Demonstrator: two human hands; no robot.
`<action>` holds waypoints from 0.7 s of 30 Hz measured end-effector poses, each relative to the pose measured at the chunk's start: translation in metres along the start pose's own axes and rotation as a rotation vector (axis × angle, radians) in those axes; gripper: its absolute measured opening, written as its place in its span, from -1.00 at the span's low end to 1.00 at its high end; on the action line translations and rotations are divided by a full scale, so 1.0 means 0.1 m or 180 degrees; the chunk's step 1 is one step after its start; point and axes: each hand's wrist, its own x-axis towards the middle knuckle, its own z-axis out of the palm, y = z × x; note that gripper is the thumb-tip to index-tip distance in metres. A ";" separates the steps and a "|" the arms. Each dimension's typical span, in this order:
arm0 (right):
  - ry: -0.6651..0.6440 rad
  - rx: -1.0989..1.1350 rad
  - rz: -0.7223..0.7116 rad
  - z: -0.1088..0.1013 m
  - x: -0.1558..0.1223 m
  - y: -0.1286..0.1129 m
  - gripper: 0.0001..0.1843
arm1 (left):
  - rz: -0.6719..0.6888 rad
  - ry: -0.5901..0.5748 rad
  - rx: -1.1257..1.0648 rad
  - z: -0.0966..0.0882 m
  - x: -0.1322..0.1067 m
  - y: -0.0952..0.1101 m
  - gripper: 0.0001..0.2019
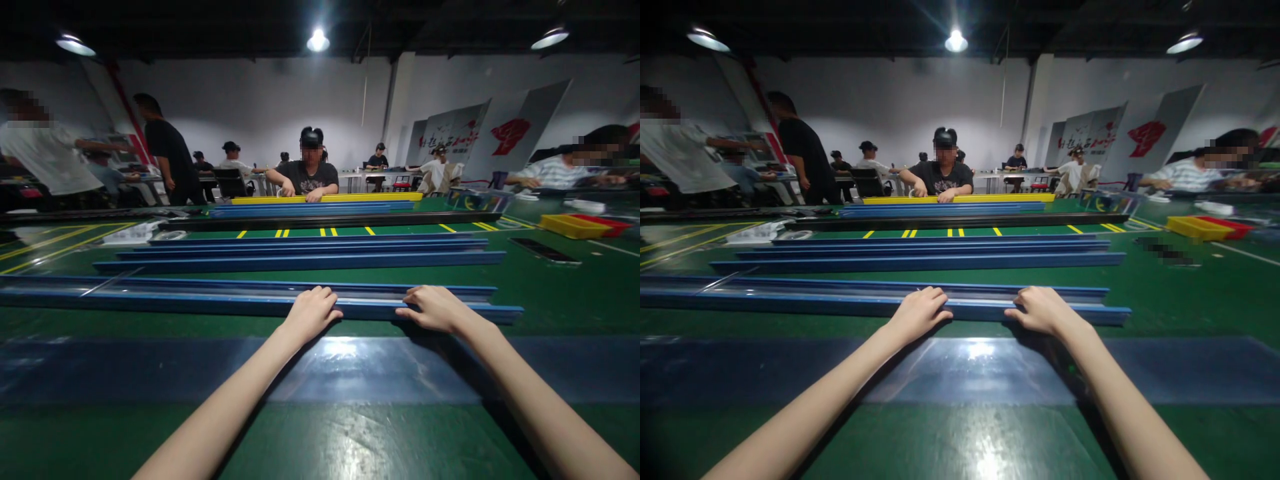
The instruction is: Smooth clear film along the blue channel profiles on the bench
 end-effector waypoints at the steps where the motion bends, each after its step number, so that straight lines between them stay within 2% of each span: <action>1: -0.0044 0.0017 0.0043 -0.02 0.00 0.00 -0.50 | 0.0015 0.0040 -0.0008 0.01 -0.01 0.00 -0.76; 4: -0.0079 0.0301 0.0095 -0.12 0.04 -0.03 -0.48 | 0.0029 0.0180 -0.0032 0.05 -0.04 0.01 -0.76; 8: 0.0213 0.0748 0.0074 -0.20 0.15 -0.16 -0.47 | 0.0018 0.0352 -0.0050 0.11 -0.07 0.02 -0.78; 13: 0.0635 0.0746 0.0002 -0.09 0.18 -0.30 -0.49 | 0.0018 0.0488 -0.0064 0.17 -0.09 0.02 -0.77; 21: 0.0701 0.0469 0.0009 0.05 0.00 -0.26 -0.52 | -0.0030 0.0522 -0.0002 0.17 -0.11 0.04 -0.75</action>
